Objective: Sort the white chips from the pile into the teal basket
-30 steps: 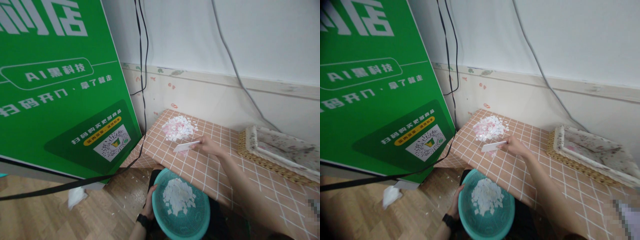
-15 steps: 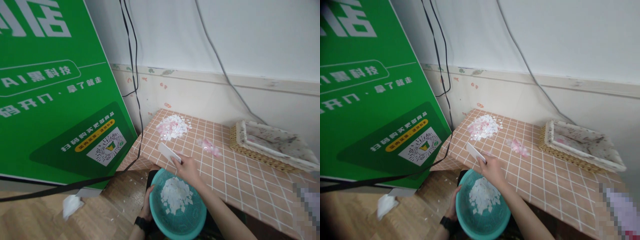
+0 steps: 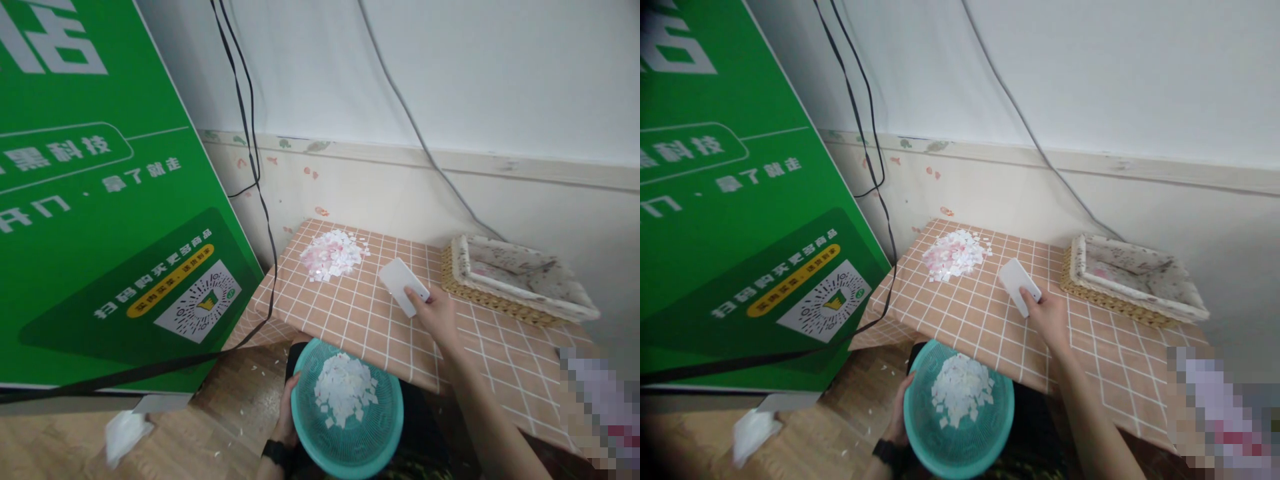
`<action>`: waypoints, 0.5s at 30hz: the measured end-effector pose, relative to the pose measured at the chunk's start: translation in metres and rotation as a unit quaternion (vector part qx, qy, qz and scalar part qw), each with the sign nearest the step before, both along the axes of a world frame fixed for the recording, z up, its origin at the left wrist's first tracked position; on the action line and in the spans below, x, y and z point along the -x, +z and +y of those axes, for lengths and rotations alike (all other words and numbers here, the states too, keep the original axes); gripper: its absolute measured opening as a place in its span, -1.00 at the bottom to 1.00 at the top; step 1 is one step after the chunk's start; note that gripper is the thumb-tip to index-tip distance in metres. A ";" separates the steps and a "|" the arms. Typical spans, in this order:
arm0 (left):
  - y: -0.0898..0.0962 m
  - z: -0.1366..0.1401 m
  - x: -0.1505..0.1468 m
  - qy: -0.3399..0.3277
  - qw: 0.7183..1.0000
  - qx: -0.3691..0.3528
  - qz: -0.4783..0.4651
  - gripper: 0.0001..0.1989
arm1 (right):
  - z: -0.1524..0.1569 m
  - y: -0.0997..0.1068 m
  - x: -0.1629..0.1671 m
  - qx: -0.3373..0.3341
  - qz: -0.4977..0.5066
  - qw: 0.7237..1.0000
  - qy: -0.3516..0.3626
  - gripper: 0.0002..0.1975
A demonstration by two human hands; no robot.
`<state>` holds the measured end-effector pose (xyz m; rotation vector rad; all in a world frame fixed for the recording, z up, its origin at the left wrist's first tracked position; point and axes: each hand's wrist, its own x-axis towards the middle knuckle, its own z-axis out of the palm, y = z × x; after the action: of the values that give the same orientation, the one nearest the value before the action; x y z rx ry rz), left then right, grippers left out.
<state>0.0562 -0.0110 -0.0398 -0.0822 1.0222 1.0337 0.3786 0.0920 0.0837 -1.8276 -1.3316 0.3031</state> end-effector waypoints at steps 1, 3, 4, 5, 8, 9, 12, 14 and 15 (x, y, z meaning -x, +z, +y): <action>0.000 0.000 0.000 0.001 1.000 -0.003 0.003 -0.65 | -0.001 0.002 -0.007 -0.005 -0.011 1.000 -0.012 -0.54; 0.000 0.000 0.001 -0.001 1.000 -0.003 0.004 -0.69 | -0.003 0.006 -0.018 -0.010 -0.030 0.999 -0.043 -0.53; 0.000 0.000 0.001 -0.004 1.000 0.000 0.002 -0.70 | -0.004 0.007 -0.021 -0.009 -0.034 0.998 -0.059 -0.53; 0.001 0.000 0.000 -0.006 1.000 0.002 -0.001 -0.71 | -0.005 0.008 -0.022 -0.009 -0.031 0.997 -0.070 -0.52; 0.001 0.000 0.000 -0.007 1.000 -0.004 -0.012 -0.74 | -0.009 0.005 -0.018 -0.017 0.021 0.999 -0.039 -0.54; 0.001 0.001 0.000 -0.008 1.000 -0.009 -0.016 -0.75 | -0.009 0.003 -0.016 -0.011 0.036 0.999 -0.015 -0.55; -0.004 0.000 0.002 -0.024 0.999 -0.015 -0.031 -0.74 | -0.007 -0.003 -0.011 0.024 0.036 0.999 0.032 -0.56; -0.009 0.000 0.004 -0.036 0.999 -0.019 -0.031 -0.72 | -0.004 -0.004 -0.014 0.026 0.030 0.999 0.036 -0.56; -0.011 0.000 0.005 -0.037 0.999 -0.023 -0.027 -0.72 | -0.003 -0.003 -0.017 0.022 0.031 0.999 0.034 -0.55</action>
<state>0.0509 -0.0115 -0.0504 -0.0348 0.9453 0.9810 0.3956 0.0894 0.0803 -1.7968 -1.3566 0.4249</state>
